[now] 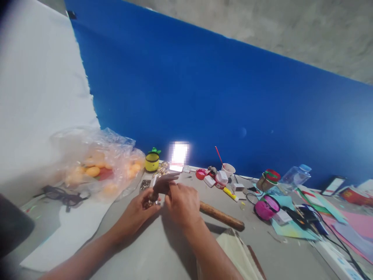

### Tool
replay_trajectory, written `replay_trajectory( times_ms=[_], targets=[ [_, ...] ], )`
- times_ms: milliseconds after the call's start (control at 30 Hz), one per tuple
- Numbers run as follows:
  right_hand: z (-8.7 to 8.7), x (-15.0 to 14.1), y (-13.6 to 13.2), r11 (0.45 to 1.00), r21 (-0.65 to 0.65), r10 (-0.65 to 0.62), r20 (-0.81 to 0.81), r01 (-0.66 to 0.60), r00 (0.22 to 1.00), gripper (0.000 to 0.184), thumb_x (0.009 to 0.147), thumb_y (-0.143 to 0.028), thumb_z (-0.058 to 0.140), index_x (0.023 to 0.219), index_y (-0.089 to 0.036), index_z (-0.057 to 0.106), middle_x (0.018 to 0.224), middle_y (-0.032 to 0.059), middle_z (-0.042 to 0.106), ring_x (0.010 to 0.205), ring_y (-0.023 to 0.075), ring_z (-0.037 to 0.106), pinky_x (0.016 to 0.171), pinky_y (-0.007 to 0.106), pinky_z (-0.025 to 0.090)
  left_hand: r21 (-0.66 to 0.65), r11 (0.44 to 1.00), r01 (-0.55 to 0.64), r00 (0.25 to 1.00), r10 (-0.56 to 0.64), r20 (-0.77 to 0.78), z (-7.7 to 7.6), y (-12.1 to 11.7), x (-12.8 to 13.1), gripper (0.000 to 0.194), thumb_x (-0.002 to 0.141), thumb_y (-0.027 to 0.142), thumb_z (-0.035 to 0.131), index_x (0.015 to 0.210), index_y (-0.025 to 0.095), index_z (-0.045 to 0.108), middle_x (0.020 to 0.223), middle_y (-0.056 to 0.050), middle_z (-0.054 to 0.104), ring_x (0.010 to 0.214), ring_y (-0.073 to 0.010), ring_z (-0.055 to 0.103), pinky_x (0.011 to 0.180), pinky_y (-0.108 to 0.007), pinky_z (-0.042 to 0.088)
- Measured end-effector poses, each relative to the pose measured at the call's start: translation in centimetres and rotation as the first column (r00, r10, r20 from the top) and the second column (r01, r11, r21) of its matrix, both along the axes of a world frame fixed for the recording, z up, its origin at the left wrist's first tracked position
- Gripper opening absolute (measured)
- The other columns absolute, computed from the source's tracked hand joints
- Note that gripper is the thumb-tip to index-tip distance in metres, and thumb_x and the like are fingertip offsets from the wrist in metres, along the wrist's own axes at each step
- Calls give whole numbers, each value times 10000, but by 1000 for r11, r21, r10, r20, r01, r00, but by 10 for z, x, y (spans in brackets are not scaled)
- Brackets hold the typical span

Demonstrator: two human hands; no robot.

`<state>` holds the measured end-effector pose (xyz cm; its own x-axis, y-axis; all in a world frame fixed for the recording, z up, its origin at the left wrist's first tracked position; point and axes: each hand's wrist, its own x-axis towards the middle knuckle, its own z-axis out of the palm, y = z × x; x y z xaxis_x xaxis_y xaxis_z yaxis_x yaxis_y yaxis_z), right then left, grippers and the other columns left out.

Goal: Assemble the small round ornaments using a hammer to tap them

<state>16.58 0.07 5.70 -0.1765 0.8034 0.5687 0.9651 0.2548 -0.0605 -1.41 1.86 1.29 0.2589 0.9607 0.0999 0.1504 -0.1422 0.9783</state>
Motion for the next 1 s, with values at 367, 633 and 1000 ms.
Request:
replay_trajectory(
  times_ms=[367,633,1000],
  targets=[
    [15,-4,-7,995,-70,-68,23,70,997,159,852,-192,657,975,-234,748,809,42,763,676,189,631,608,305,284,64,997,34,997,-30,-68,-2,0,-2,370,770,279,604,1124,194,671,1028,-48,720,936,-229,646,861,-349,516],
    [16,-5,-9,996,-87,-30,9,31,1000,193,826,-176,670,991,-245,744,763,30,749,630,182,605,588,311,261,46,999,-4,997,7,-72,-6,3,-3,340,771,304,639,1084,173,638,953,-31,657,858,-208,608,797,-352,508],
    [21,-8,-9,970,-230,-91,-42,79,995,216,840,-154,660,1041,-224,693,955,54,751,791,203,654,643,300,337,6,999,38,995,-38,95,-7,-1,0,633,755,245,635,1370,167,506,1035,-51,691,888,-198,650,804,-341,530]
  ],
)
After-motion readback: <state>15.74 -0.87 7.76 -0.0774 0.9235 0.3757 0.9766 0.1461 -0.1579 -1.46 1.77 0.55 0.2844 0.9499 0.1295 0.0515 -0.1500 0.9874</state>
